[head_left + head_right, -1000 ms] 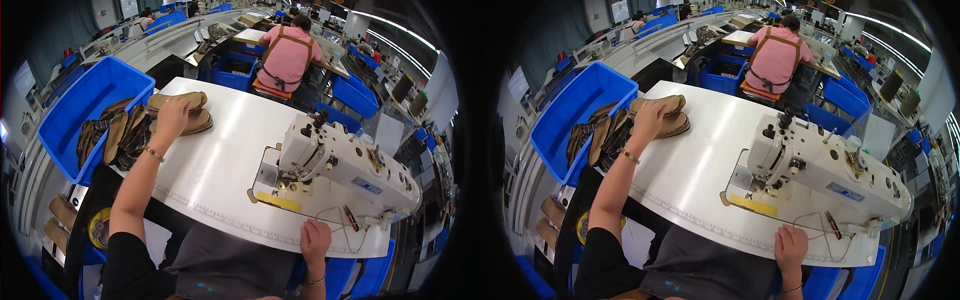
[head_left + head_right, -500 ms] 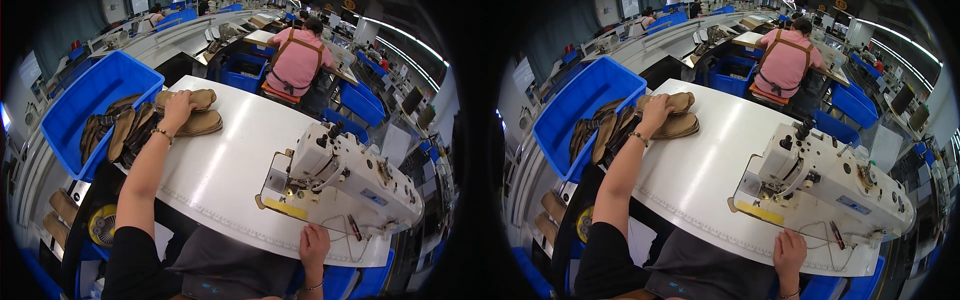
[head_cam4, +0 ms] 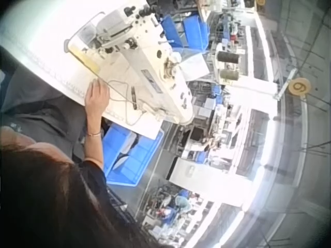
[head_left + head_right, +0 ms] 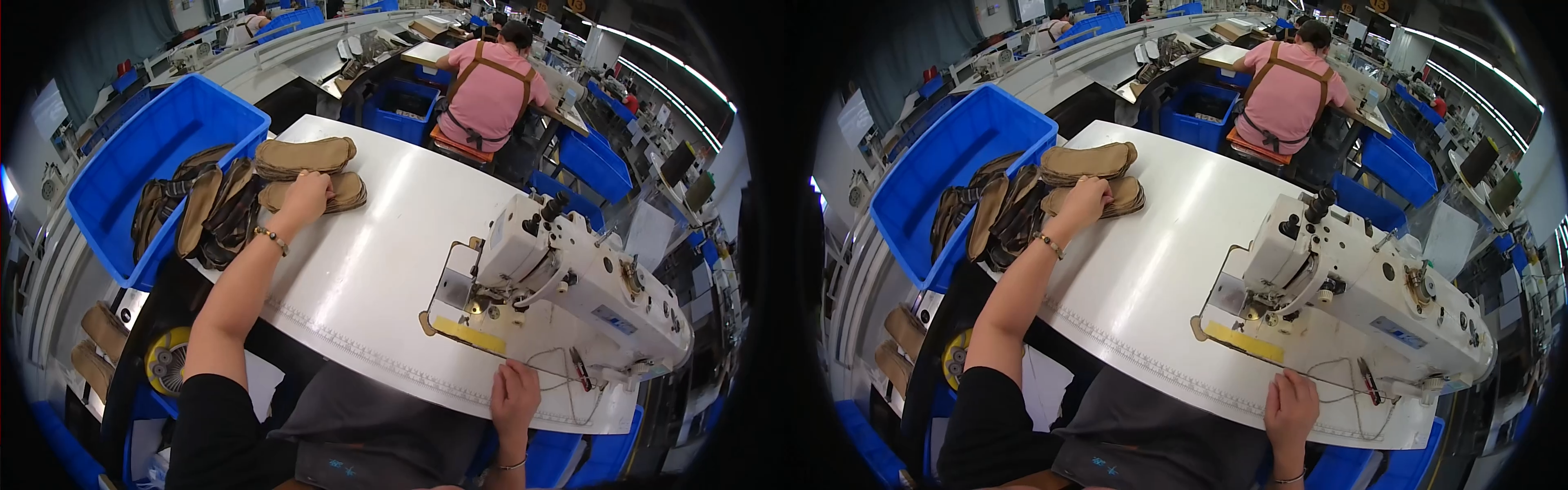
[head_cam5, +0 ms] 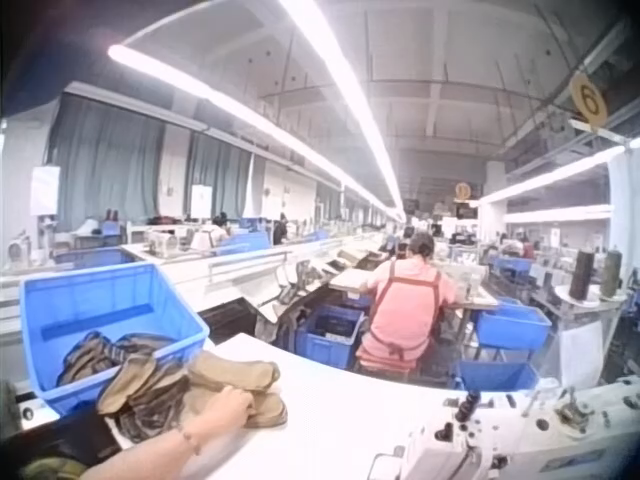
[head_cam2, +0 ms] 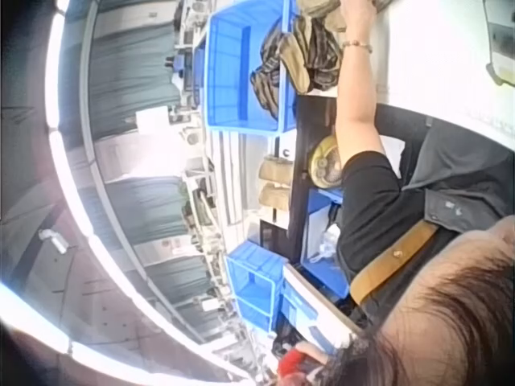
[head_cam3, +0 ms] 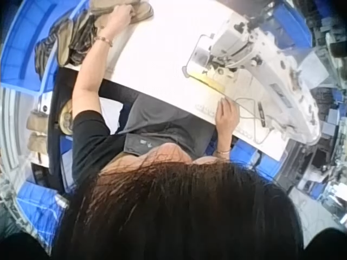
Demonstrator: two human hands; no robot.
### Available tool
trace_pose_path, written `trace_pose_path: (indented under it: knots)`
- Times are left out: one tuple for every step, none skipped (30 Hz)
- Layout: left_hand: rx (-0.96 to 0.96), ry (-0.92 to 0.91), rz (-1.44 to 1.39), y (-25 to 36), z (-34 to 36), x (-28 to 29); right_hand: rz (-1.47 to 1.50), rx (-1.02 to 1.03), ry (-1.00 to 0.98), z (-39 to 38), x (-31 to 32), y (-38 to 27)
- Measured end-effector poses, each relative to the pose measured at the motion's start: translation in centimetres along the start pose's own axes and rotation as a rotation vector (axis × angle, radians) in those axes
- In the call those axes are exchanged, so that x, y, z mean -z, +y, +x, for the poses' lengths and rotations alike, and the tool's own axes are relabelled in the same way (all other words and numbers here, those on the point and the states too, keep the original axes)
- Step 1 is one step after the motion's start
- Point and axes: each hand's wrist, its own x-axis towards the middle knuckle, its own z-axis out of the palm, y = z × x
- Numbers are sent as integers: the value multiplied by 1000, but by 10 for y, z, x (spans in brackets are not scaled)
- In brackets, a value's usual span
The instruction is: Sewing and assembling components of a leather shoe using an industrial sewing machine.
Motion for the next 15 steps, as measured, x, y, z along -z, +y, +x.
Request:
trace_pose_path:
  knots:
    - [-20, 25, 54, 1, -2, 1, 6, 5, 2, 2, -1, 0]
    - [-13, 32, 57, 2, -5, 1, 10, 14, 5, 2, -1, 0]
    - [-86, 122, 108, 5, -10, -1, 7, 12, 0, 1, -2, 1]
    - [-160, 210, 159, 14, -14, -3, 4, 9, -6, 0, -3, 3]
    - [-185, 214, 85, 30, -22, 1, 7, 16, -3, 0, -5, 5]
    - [-218, 230, -9, 50, -34, 7, -7, 33, 22, -5, -2, 2]
    - [-308, 241, -84, 69, -48, 7, -1, 46, 37, -5, -1, 2]
    - [-363, 169, -168, 88, -64, 7, 6, 51, 33, -3, -1, -2]
    - [-413, 42, -247, 110, -83, 11, 76, 75, 12, 0, -3, -12]
    - [-467, 3, -258, 123, -103, 3, 150, 106, -9, 7, -8, -24]
    - [-587, -55, -246, 130, -118, -7, 177, 157, -56, 15, -14, -37]
    - [-607, -56, -320, 139, -132, -10, 203, 206, -104, 24, -21, -52]
    - [-601, -56, -313, 141, -136, -5, 252, 230, -160, 34, -28, -68]
    - [-627, -90, -366, 143, -139, 1, 298, 250, -216, 40, -33, -80]
    - [-653, -124, -419, 144, -143, 8, 303, 249, -217, 40, -40, -87]
